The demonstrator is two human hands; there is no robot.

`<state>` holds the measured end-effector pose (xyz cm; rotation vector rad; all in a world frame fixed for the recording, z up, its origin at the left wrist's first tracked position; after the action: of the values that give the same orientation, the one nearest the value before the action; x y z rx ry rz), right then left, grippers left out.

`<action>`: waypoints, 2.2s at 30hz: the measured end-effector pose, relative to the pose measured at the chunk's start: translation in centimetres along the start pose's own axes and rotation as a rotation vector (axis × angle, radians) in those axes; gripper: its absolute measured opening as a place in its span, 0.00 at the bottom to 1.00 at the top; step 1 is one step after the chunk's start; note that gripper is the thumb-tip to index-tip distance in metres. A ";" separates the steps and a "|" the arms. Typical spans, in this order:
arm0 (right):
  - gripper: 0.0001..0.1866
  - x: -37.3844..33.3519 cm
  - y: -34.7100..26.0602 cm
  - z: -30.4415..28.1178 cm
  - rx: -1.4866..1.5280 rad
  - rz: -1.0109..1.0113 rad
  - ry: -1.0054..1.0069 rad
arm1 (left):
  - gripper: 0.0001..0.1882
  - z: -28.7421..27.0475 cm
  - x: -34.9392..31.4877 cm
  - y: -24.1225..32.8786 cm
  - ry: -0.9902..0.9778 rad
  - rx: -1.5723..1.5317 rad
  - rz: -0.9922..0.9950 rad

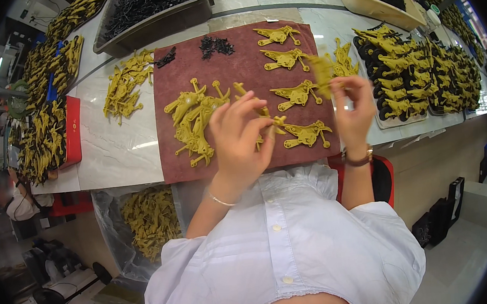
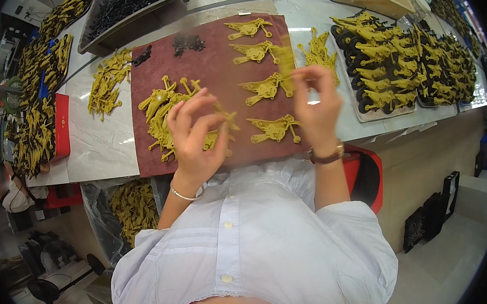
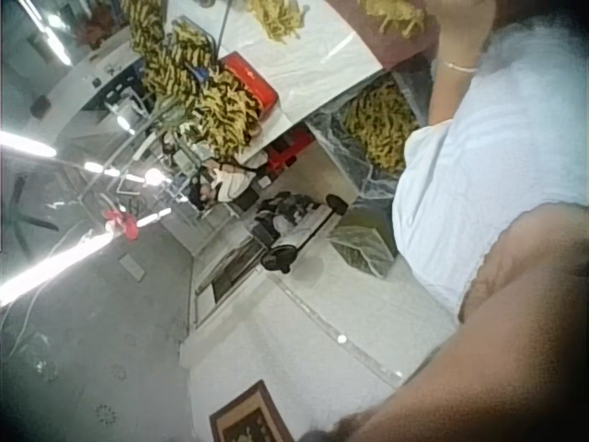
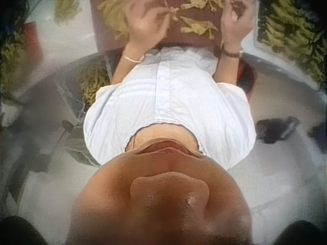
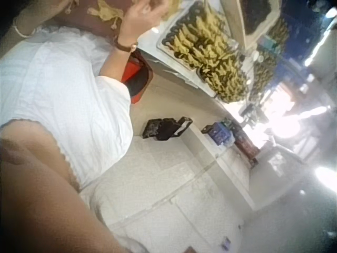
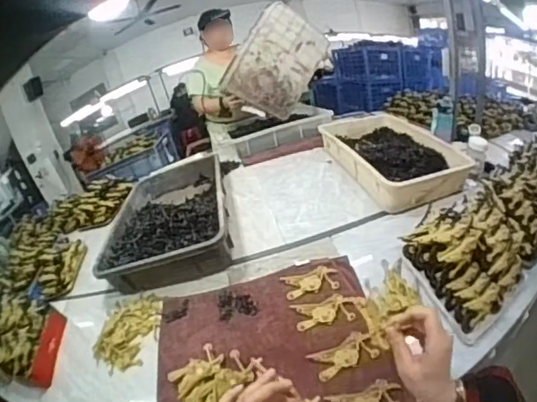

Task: The person is manually assembling small toy motorcycle components at a manufacturing workstation.

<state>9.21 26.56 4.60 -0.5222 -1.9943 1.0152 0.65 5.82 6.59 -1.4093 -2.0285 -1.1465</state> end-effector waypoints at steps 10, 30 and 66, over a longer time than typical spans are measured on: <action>0.10 5.8 7.2 -2.9 -0.648 -0.151 -0.097 | 0.10 1.4 -2.1 -2.3 -0.058 0.025 -0.011; 0.14 0.0 -0.2 6.6 0.404 0.452 -0.625 | 0.26 -1.7 -2.8 -8.8 -0.220 0.405 -0.229; 0.26 -7.6 -8.3 17.3 -0.086 -0.426 -1.089 | 0.23 -12.0 -13.0 -17.2 0.576 -0.442 -1.062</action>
<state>-0.47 8.58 1.77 0.5540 -2.9025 1.0257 -11.12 -13.80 -2.53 0.0721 -2.1058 -2.1829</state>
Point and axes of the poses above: each hand's wrist, its own x-axis towards the middle knuckle, its own z-axis out of the palm, y = z × x, the point moved 2 cm from there along x, towards the middle knuckle, and after that the axes turned 9 degrees about z, right-handed, at the moved point
